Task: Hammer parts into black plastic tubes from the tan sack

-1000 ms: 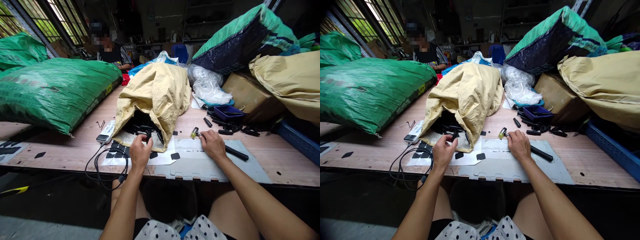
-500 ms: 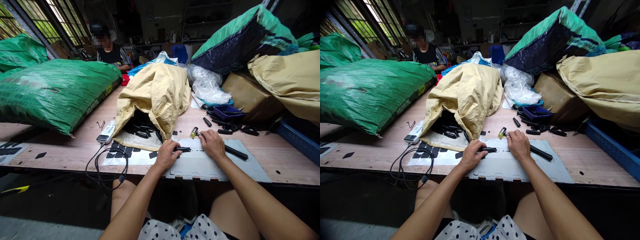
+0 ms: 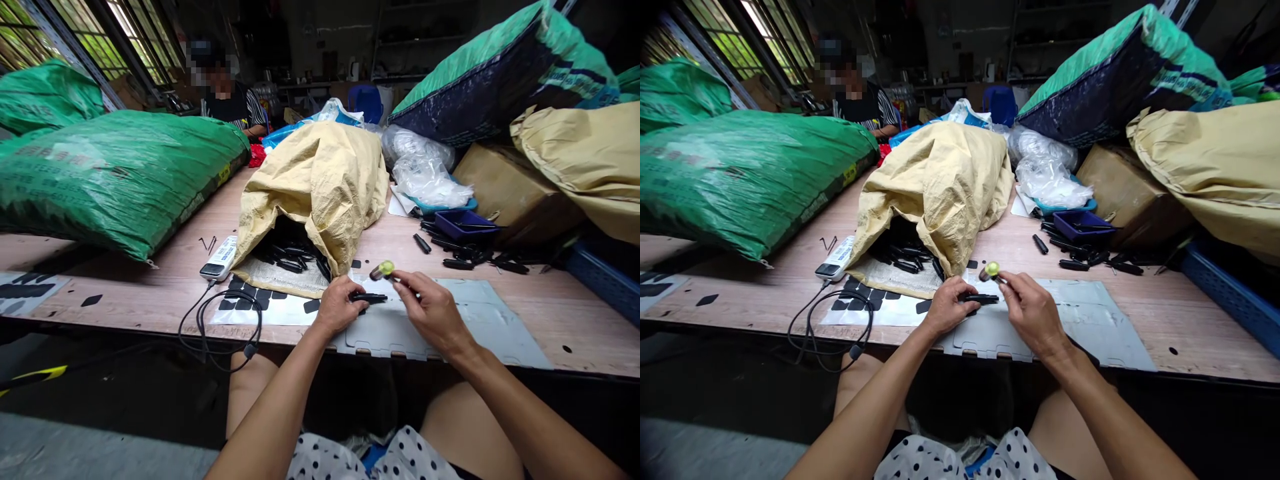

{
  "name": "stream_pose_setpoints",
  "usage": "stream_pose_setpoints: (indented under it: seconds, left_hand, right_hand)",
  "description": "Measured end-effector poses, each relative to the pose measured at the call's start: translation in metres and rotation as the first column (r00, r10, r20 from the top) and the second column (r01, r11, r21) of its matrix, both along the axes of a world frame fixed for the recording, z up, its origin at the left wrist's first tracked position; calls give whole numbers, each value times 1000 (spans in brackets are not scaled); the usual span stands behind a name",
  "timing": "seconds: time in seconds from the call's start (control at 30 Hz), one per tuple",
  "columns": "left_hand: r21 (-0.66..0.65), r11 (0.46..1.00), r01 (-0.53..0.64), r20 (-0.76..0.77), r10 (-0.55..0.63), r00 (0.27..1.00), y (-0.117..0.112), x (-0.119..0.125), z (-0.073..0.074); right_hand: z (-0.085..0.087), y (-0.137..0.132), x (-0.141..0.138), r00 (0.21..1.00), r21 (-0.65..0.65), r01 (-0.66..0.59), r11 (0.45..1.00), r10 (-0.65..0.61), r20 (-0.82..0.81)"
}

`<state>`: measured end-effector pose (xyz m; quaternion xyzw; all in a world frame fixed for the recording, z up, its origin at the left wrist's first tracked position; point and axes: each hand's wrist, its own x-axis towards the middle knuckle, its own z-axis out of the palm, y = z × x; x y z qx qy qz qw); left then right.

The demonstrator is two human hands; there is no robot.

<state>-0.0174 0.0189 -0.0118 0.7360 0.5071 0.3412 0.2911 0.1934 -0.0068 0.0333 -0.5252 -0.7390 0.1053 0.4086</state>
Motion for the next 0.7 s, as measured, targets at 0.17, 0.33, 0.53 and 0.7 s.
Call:
stream_pose_setpoints:
  seconds: [0.17, 0.33, 0.53, 0.7]
  left_hand:
    - [-46, 999, -15, 14, 16, 1000, 3, 0, 1]
    - [-77, 997, -3, 41, 6, 999, 4, -1, 2]
    - [-59, 998, 7, 25, -6, 1000, 4, -1, 3]
    - [-69, 998, -14, 34, 16, 999, 3, -1, 2]
  right_hand:
    - [-10, -16, -16, 997, -56, -68, 996, 71, 42]
    - [-3, -19, -21, 993, 14, -67, 998, 65, 96]
    - [-13, -23, -23, 967, -9, -33, 999, 34, 252]
    - [-11, -23, -15, 979, 18, 18, 1000, -21, 204]
